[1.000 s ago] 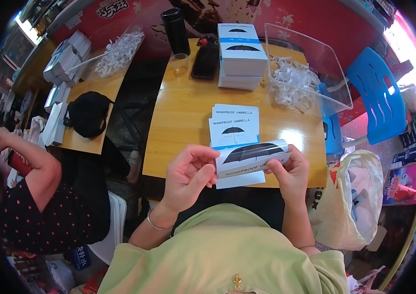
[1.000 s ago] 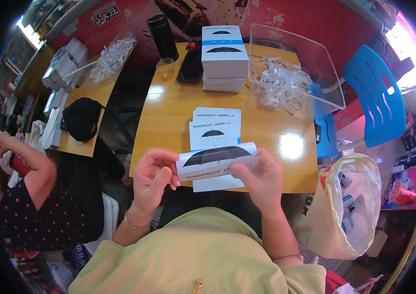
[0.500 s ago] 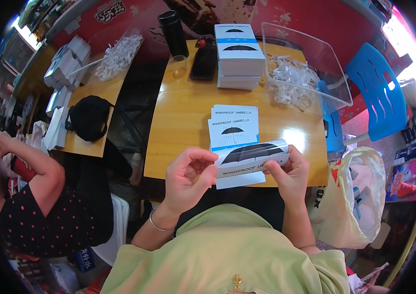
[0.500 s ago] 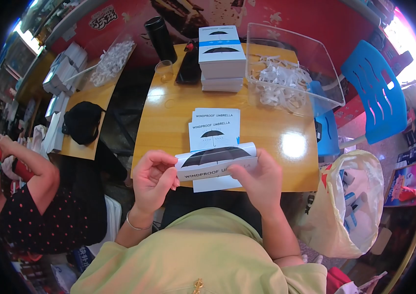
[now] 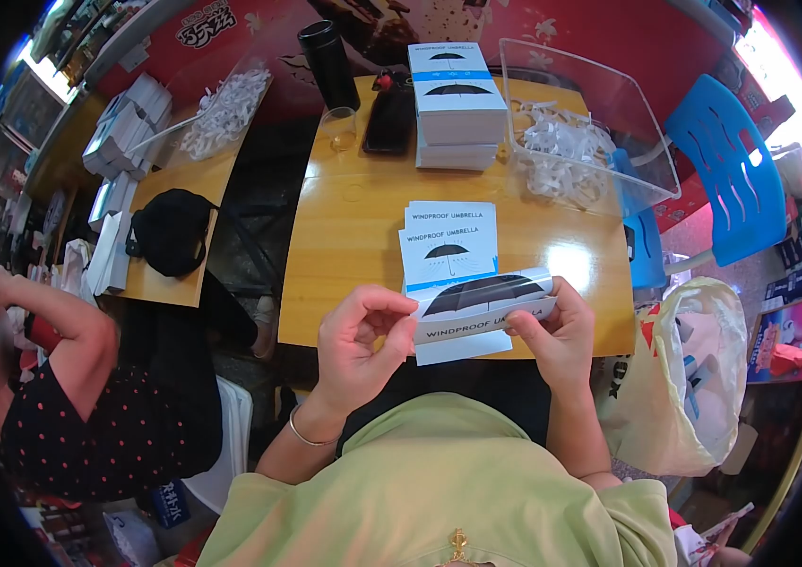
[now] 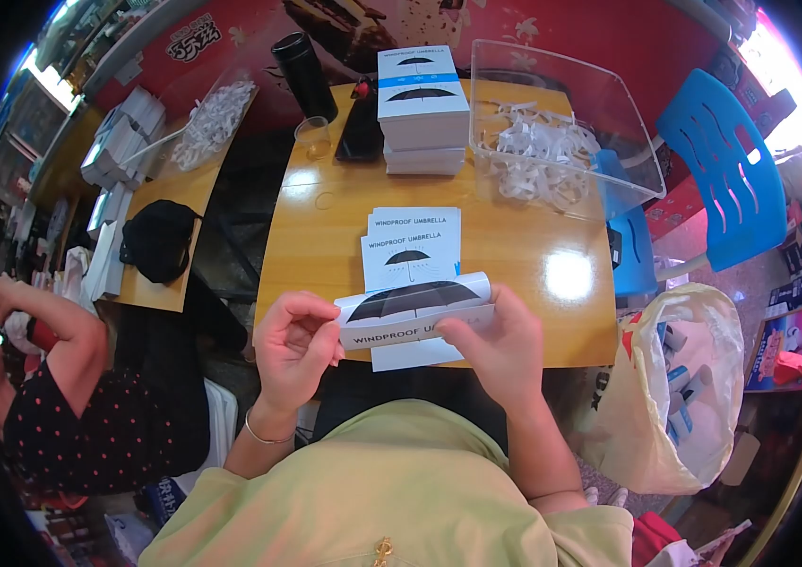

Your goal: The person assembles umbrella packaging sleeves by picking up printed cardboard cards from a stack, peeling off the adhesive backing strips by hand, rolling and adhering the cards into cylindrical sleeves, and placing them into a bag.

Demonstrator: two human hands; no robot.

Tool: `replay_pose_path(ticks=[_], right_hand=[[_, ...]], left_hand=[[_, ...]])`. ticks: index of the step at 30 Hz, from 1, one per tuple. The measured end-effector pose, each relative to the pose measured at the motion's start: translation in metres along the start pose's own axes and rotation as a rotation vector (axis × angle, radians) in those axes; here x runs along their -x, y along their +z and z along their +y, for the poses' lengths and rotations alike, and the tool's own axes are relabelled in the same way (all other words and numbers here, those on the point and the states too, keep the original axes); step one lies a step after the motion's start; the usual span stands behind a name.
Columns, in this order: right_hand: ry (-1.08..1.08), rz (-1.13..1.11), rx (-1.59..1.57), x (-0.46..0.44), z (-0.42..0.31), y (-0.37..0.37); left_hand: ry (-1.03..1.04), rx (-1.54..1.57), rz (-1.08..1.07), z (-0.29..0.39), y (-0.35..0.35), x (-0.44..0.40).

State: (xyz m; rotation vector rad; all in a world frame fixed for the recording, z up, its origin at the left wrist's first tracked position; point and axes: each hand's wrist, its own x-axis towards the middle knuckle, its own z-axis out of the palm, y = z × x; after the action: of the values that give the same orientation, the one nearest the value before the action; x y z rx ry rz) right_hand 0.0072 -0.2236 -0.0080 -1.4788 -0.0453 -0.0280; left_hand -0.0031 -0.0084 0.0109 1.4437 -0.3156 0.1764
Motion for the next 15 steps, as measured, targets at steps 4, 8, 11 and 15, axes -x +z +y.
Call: replay_pose_path(ticks=[4,8,11,15], right_hand=[[-0.003,-0.024,0.005,-0.0007,-0.0027,0.0000],[-0.009,-0.023,-0.037,-0.0002,-0.0014,0.0001],[-0.008,-0.019,-0.056,0.0003,-0.0029,0.0017],[-0.040,-0.020,-0.037,0.0015,-0.0017,0.0025]], left_hand=[[-0.002,0.034,0.005,-0.0023,-0.0023,0.0009],[0.010,0.010,0.021,-0.0029,-0.0017,0.0002],[0.011,0.000,0.037,-0.0031,-0.0013,0.0005],[0.008,-0.005,0.054,-0.0042,-0.0020,0.0014]])
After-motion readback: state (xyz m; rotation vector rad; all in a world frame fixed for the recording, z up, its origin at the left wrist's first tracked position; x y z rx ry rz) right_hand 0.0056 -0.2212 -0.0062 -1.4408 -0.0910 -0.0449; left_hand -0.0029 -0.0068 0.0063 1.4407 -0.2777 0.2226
